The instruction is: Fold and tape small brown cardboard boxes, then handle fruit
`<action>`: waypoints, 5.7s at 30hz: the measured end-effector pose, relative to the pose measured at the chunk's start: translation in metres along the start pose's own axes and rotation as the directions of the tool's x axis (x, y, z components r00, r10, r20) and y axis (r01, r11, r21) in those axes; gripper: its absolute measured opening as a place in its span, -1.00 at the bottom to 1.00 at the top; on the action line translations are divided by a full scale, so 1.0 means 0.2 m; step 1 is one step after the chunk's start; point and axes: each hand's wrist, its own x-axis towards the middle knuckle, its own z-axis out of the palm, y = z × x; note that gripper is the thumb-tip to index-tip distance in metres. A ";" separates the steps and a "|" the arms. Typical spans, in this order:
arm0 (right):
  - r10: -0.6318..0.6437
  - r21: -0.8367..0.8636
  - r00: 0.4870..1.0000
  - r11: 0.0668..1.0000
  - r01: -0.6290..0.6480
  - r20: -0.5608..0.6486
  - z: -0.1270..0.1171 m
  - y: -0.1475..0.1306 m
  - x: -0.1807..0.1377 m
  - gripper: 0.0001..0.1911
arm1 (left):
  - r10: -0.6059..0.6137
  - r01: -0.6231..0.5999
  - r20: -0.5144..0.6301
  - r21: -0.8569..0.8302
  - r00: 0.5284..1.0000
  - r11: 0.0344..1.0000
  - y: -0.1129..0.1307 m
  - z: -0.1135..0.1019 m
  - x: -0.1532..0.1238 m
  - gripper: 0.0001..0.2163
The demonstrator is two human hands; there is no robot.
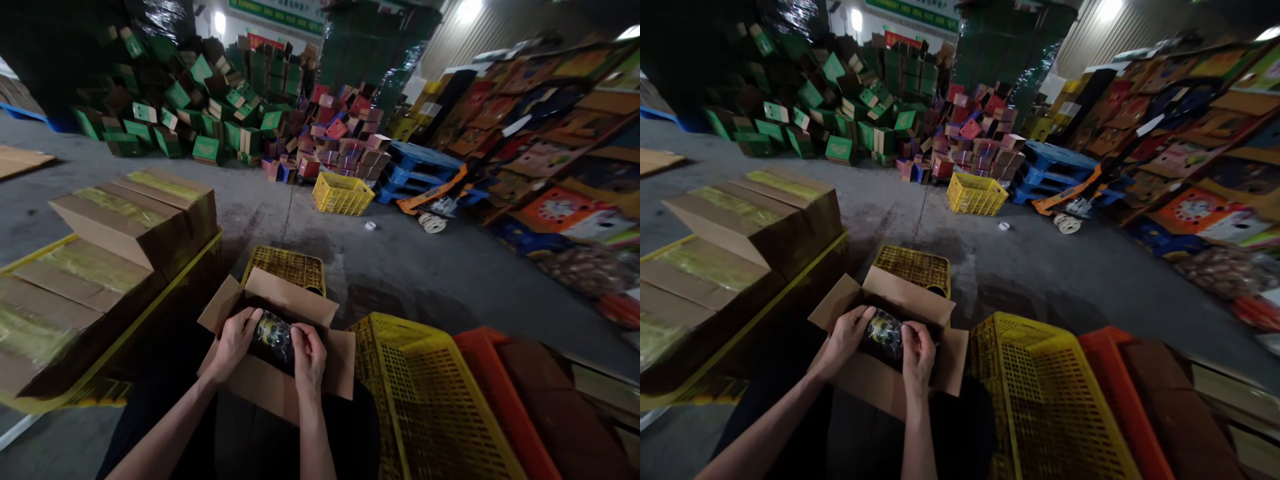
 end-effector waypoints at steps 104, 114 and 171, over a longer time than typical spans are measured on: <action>0.116 0.127 0.991 0.984 -0.123 0.067 0.03 0.02 0.01 -0.68 | -0.009 0.083 0.219 -0.330 0.976 0.940 0.02 -0.08 0.04 -0.34; 0.154 0.104 0.981 0.981 -0.166 0.114 0.05 -0.02 0.01 -0.61 | -0.002 0.109 0.254 -0.405 0.967 0.908 -0.01 -0.08 0.04 -0.40; -0.075 0.056 0.989 0.995 0.083 -0.126 0.01 0.04 -0.01 -0.54 | -0.169 0.452 0.514 -0.495 0.841 0.742 -0.02 0.10 0.07 -0.41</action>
